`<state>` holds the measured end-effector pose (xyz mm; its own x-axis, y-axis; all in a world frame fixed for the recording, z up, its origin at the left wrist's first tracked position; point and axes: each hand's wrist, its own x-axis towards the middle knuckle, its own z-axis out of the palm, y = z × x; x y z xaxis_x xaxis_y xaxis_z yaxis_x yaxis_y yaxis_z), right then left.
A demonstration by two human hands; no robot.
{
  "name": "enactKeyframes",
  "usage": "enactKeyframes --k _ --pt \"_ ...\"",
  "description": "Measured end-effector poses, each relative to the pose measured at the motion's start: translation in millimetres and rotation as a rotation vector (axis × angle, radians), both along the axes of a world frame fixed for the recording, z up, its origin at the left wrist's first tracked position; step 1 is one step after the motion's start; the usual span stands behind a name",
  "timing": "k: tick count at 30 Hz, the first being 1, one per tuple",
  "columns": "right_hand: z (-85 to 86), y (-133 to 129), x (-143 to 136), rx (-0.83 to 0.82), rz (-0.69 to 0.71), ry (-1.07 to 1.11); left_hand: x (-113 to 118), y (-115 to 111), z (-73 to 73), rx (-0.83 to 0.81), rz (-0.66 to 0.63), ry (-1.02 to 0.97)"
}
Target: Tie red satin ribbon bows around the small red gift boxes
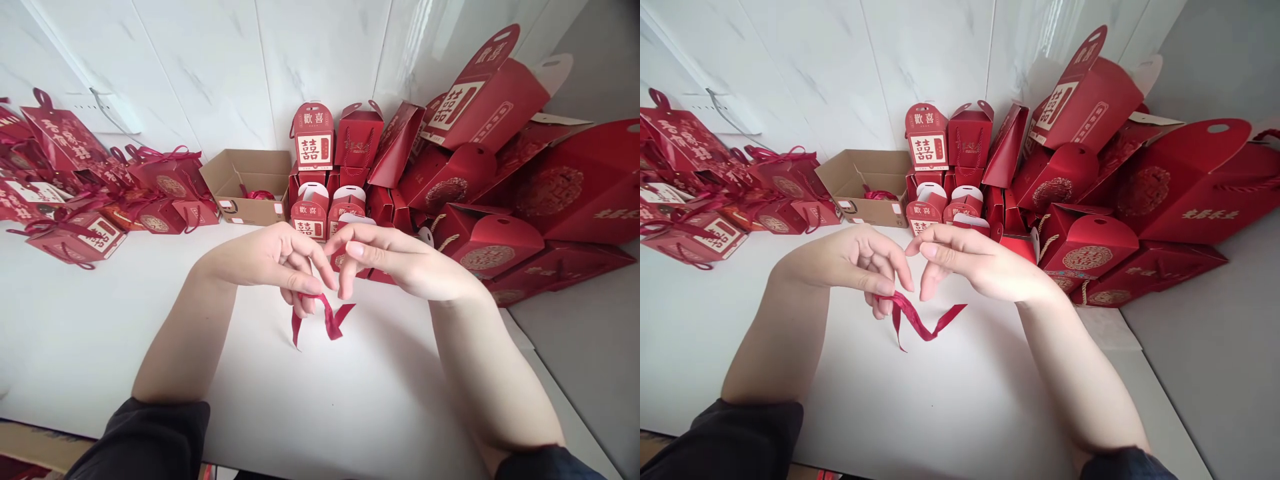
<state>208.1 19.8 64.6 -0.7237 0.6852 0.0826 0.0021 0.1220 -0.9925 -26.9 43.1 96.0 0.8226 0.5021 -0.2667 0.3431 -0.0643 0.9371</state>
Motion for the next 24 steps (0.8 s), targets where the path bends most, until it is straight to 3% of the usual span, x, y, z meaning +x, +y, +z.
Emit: enactKeyframes --k 6,10,13,18,24 --pt "-3.7 1.8 -9.7 0.021 0.001 0.073 -1.0 1.4 -0.8 0.141 0.098 -0.088" --pt "-4.7 3.6 -8.9 -0.069 0.075 0.111 -5.1 0.6 3.1 0.176 0.155 -0.085" --pt "-3.2 2.6 -4.0 -0.06 -0.023 0.139 -8.8 0.6 6.4 0.166 0.155 -0.023" --pt "-0.6 0.2 0.9 0.098 -0.208 0.16 -8.9 3.1 6.7 0.12 0.088 0.138" --pt "-0.5 -2.9 -3.0 0.245 -0.252 0.083 8.9 3.4 -4.8 0.078 0.051 0.078"
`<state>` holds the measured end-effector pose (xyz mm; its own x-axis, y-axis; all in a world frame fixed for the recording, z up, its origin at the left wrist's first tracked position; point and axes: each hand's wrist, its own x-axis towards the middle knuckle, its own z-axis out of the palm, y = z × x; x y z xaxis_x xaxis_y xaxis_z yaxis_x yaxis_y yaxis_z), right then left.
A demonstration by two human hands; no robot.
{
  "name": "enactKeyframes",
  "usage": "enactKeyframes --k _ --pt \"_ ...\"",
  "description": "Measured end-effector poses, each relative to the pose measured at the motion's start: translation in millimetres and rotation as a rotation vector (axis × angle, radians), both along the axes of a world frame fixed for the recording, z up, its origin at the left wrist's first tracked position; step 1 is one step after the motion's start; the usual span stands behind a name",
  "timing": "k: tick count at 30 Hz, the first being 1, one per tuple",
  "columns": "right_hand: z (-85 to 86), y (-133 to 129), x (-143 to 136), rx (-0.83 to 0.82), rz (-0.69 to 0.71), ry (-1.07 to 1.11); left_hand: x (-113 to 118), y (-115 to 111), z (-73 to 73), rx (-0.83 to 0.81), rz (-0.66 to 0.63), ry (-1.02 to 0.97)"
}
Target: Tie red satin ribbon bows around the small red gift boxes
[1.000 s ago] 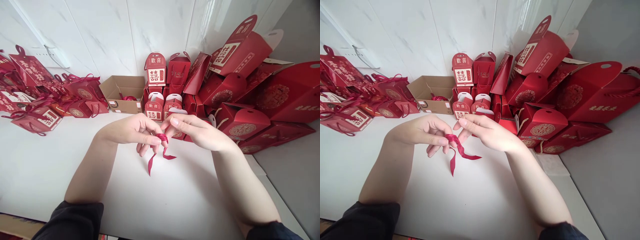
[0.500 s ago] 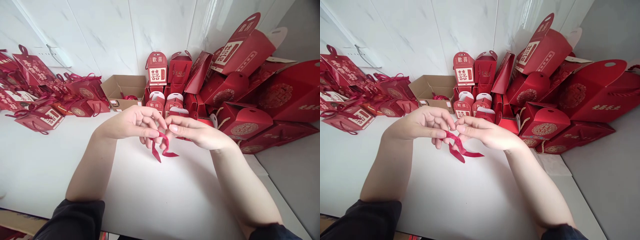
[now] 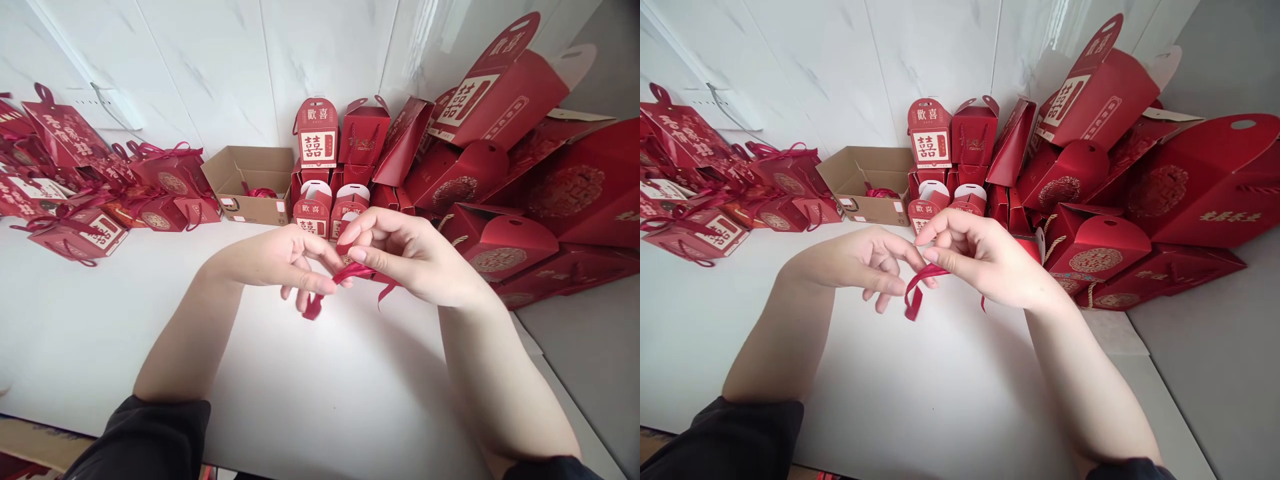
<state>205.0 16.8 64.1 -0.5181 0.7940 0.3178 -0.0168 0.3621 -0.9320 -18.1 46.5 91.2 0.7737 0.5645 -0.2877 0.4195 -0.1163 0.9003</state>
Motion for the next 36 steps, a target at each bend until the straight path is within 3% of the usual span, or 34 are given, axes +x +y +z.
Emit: enactKeyframes --k 6,12,19,24,27,32,36 --pt "-1.9 -0.6 -0.5 0.045 -0.011 -0.048 14.5 -1.3 -9.0 -0.041 0.091 -0.193" --pt "-3.3 0.3 -0.5 0.121 -0.056 -0.09 15.2 -0.3 -12.6 -0.073 0.132 -0.108" --pt "-3.3 -2.2 -0.5 0.206 -0.09 -0.109 10.4 0.8 -12.1 -0.098 0.009 -0.057" --pt "-1.9 -0.2 6.2 0.236 -0.199 -0.155 5.9 0.3 -9.0 -0.161 -0.085 -0.063" --pt "0.5 1.0 8.7 0.304 -0.231 -0.183 4.6 0.5 -7.8 -0.162 -0.011 -0.152" --pt "1.9 0.4 2.1 0.522 -0.133 -0.267 5.3 4.0 -8.7 -0.152 0.179 -0.292" --pt "-6.9 2.9 -8.3 0.587 -0.255 -0.319 7.2 6.2 -11.5 -0.138 0.218 -0.26"
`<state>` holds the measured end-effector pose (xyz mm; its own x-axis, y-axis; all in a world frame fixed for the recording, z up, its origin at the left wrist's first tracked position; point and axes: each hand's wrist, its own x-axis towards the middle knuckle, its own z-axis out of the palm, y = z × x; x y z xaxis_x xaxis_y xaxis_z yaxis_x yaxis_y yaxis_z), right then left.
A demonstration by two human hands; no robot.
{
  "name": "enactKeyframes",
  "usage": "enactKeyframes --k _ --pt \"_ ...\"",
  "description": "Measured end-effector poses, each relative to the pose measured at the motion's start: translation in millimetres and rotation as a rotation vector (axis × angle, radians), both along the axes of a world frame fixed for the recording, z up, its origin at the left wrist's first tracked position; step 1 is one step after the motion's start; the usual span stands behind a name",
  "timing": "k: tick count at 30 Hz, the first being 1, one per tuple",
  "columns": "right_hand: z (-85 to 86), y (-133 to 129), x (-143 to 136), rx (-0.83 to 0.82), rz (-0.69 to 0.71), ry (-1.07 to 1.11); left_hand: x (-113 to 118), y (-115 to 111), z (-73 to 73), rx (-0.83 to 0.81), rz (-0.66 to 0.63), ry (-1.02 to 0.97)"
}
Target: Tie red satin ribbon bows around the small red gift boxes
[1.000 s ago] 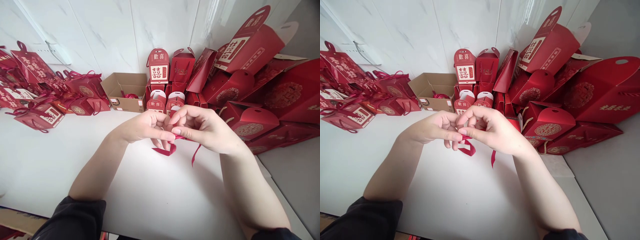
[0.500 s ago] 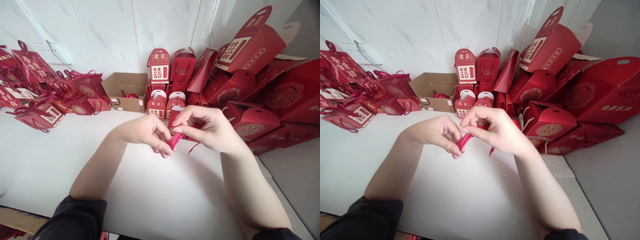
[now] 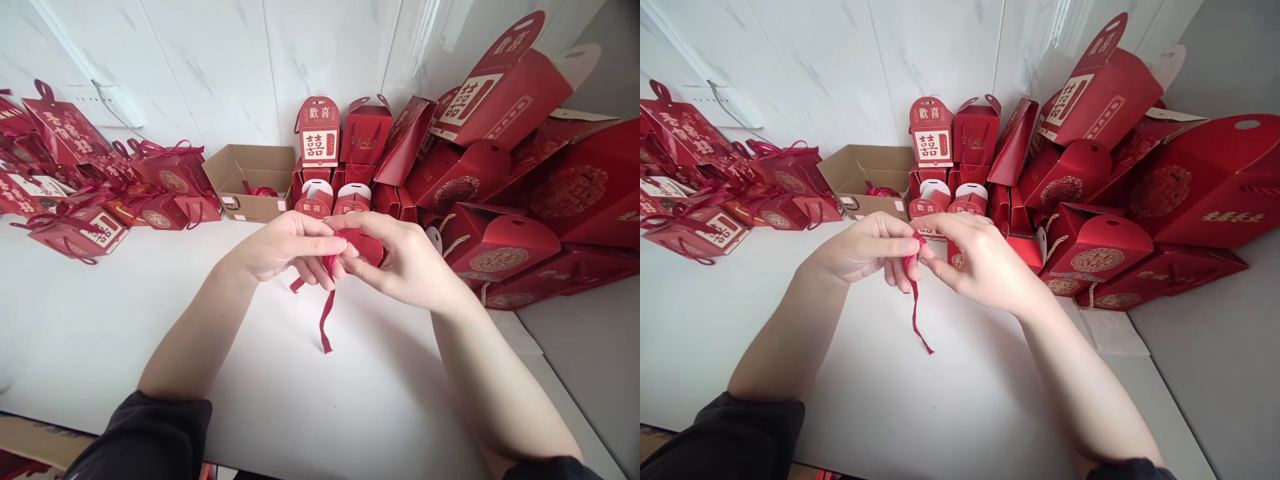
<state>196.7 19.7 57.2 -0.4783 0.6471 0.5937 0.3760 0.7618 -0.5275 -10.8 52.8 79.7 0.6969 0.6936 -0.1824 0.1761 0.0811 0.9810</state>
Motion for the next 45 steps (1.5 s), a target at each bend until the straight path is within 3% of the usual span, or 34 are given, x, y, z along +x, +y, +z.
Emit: enactKeyframes --k 6,11,15,20,26,31,35,39,42,45 --pt "-7.3 1.8 -3.7 -0.045 -0.206 0.179 -0.2 -0.3 -0.7 0.035 -0.059 0.024" --pt "-7.0 3.1 -4.9 -0.208 -0.12 0.379 -0.4 -0.9 0.2 0.043 -0.084 0.011" --pt "-11.0 8.3 -6.7 -0.183 -0.149 0.404 -4.2 -1.0 1.0 0.007 -0.092 -0.017" --pt "-15.3 12.7 -5.0 -0.198 -0.18 0.354 -15.1 -0.4 5.8 0.128 0.044 -0.107" --pt "-13.1 11.9 -3.6 -0.379 0.036 0.312 -24.1 0.4 11.2 0.216 0.185 -0.126" --pt "-12.0 13.1 -1.2 -0.429 0.079 0.107 -19.1 0.4 8.8 0.263 0.158 -0.084" --pt "-10.9 13.9 2.2 -0.494 0.168 -0.055 -11.7 -0.5 6.0 0.41 0.165 0.045" --pt "-3.4 9.0 7.6 -0.601 0.379 -0.107 -7.2 3.0 -1.1 0.585 0.217 0.231" --pt "2.1 4.3 14.1 -0.65 0.432 0.033 -5.7 7.6 -7.6 0.576 0.126 0.287" --pt "3.5 3.5 21.8 -0.559 0.306 0.272 -4.2 9.1 -10.4 0.406 -0.087 0.318"
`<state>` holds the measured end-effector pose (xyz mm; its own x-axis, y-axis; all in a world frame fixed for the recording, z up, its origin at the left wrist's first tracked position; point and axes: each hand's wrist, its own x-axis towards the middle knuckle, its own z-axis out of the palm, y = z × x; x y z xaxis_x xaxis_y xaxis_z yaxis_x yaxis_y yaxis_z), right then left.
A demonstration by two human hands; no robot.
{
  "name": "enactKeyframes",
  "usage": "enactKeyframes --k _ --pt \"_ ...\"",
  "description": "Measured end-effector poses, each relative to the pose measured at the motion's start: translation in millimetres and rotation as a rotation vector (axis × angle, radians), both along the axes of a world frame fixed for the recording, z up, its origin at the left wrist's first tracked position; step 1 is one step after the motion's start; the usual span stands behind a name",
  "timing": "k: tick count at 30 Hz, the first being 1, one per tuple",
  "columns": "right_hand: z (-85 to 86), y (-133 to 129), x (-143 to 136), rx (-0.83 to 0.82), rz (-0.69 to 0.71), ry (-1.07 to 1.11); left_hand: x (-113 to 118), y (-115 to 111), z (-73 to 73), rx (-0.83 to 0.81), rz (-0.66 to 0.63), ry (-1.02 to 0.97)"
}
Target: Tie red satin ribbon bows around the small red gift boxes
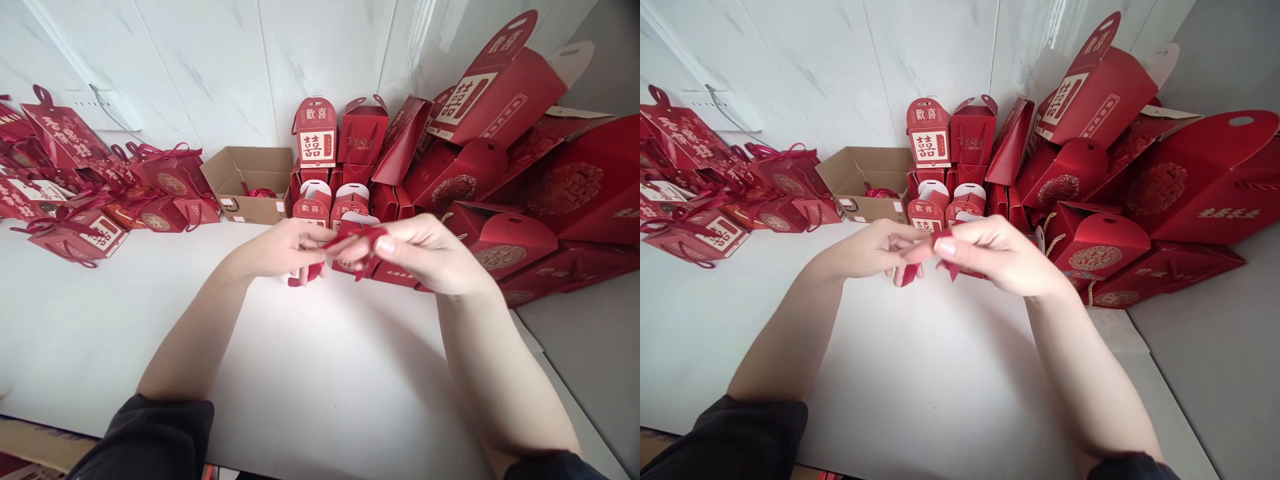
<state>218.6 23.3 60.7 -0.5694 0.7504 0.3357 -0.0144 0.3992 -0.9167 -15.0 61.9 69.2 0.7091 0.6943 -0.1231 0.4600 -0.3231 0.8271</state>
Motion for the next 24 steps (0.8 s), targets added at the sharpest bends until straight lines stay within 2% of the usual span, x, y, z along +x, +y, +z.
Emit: enactKeyframes --k 2,4,8,11,16,19,24 --pt "-1.5 2.6 3.9 0.04 -0.136 0.091 1.3 -1.1 0.6 -0.132 -0.11 0.049" --pt "-4.5 6.9 5.0 0.06 -0.195 0.11 2.4 -2.6 2.5 -0.228 -0.202 0.057" --pt "-12.3 15.6 -2.4 0.063 -0.125 0.067 0.0 -4.4 8.2 -0.271 -0.297 -0.012" --pt "-16.5 18.6 -9.9 0.089 -0.085 0.053 -6.4 -5.8 12.3 -0.218 -0.257 -0.1" --pt "-23.0 22.0 -16.3 0.153 -0.057 0.0 -16.9 -10.2 17.8 -0.109 -0.088 -0.346" --pt "-27.8 23.1 -20.5 0.145 0.023 -0.039 -18.7 -10.3 20.2 -0.061 -0.027 -0.297" --pt "-23.7 14.4 -23.1 0.068 0.114 -0.334 -17.2 -5.5 18.5 0.07 0.05 -0.152"
